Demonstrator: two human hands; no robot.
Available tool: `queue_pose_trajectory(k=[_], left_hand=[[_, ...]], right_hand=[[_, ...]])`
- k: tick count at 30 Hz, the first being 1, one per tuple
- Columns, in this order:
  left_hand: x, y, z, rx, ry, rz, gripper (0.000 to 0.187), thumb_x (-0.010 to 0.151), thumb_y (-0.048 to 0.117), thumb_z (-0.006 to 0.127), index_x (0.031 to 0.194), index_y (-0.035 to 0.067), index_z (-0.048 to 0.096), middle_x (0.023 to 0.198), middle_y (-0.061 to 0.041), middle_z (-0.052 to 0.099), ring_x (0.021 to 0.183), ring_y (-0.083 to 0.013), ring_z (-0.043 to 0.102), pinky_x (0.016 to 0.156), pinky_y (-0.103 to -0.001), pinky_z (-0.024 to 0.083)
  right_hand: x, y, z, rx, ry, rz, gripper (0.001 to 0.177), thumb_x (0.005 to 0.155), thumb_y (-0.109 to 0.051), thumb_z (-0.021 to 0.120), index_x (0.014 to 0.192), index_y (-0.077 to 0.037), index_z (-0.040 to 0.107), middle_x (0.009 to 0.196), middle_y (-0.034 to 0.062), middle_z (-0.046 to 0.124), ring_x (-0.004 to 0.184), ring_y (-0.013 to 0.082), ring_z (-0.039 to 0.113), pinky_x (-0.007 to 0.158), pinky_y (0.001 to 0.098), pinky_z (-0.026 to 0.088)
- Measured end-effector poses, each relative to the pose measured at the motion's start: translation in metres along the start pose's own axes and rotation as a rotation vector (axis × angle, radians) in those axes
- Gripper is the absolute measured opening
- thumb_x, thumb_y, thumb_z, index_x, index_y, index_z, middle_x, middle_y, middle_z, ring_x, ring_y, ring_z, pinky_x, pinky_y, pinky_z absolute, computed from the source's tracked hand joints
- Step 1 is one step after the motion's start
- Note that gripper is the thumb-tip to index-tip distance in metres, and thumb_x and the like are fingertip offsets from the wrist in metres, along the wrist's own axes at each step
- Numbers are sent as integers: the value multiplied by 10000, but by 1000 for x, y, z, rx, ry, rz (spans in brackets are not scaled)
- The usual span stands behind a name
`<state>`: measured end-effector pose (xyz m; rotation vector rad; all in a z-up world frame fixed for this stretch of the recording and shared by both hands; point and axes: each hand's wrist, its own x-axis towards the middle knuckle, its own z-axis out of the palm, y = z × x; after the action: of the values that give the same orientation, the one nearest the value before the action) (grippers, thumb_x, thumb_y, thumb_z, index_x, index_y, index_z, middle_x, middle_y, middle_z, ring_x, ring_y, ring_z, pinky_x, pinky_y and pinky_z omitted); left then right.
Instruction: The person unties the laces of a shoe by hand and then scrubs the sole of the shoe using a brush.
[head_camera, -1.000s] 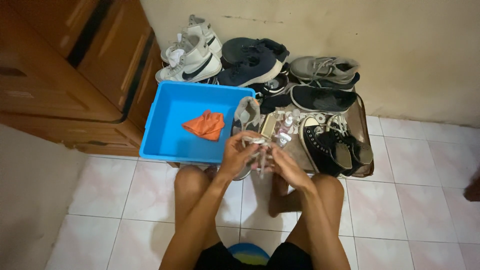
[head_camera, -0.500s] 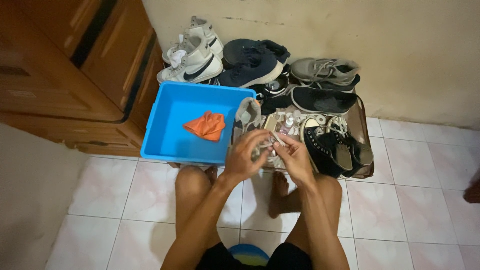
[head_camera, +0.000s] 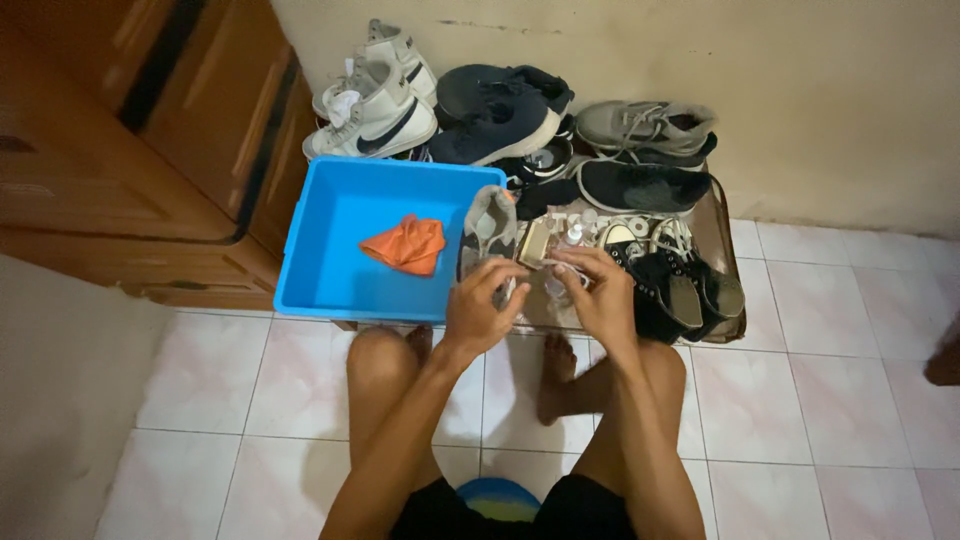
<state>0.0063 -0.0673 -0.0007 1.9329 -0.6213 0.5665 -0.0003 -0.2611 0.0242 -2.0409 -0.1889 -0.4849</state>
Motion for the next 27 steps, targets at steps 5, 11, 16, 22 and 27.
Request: queue_pose_trajectory(k=[5,11,16,22,27], left_hand=[[1,-14,-3,311,85,-10,421,774,163,843,1145,88,659,1077,-124,581,1001,-355,615,862,-477,517],[1,-9,-4,352,-27,-261,636,726,197,896,1289,78,628,1183,-207,536,1080,-433,585,924,-533,483],[-8,-32,7,411,-18,-287,675,706,211,904,1313,151,614,1209,-162,504,1127,-384,558,974,-485,460],[-4,-29,5,378,-20,-384,867,691,173,901,1446,69,487,1230,-255,480,1158,-489,538,986,-571,442],[-10,-44,10,344,-23,-386,882,701,207,887,1467,66,472,1262,-258,486,1195,-473,530,1014,-543,443]], right_hand=[[1,16,6,-69,-27,69,200,877,-79,807,1062,-151,827,1000,150,738,989,385,729,787,414,602],[17,31,21,-233,-93,73,196,871,-96,779,1043,-181,823,960,140,741,912,400,737,770,457,607],[25,40,35,-334,-185,92,210,834,-79,776,1020,-167,814,961,126,746,966,358,743,862,455,599],[33,29,38,-276,-169,52,276,848,24,710,1103,-60,771,1022,187,731,994,385,714,881,481,562],[48,-29,28,-393,-528,-104,623,843,63,638,1405,-198,568,1480,214,389,1162,513,620,964,604,544]])
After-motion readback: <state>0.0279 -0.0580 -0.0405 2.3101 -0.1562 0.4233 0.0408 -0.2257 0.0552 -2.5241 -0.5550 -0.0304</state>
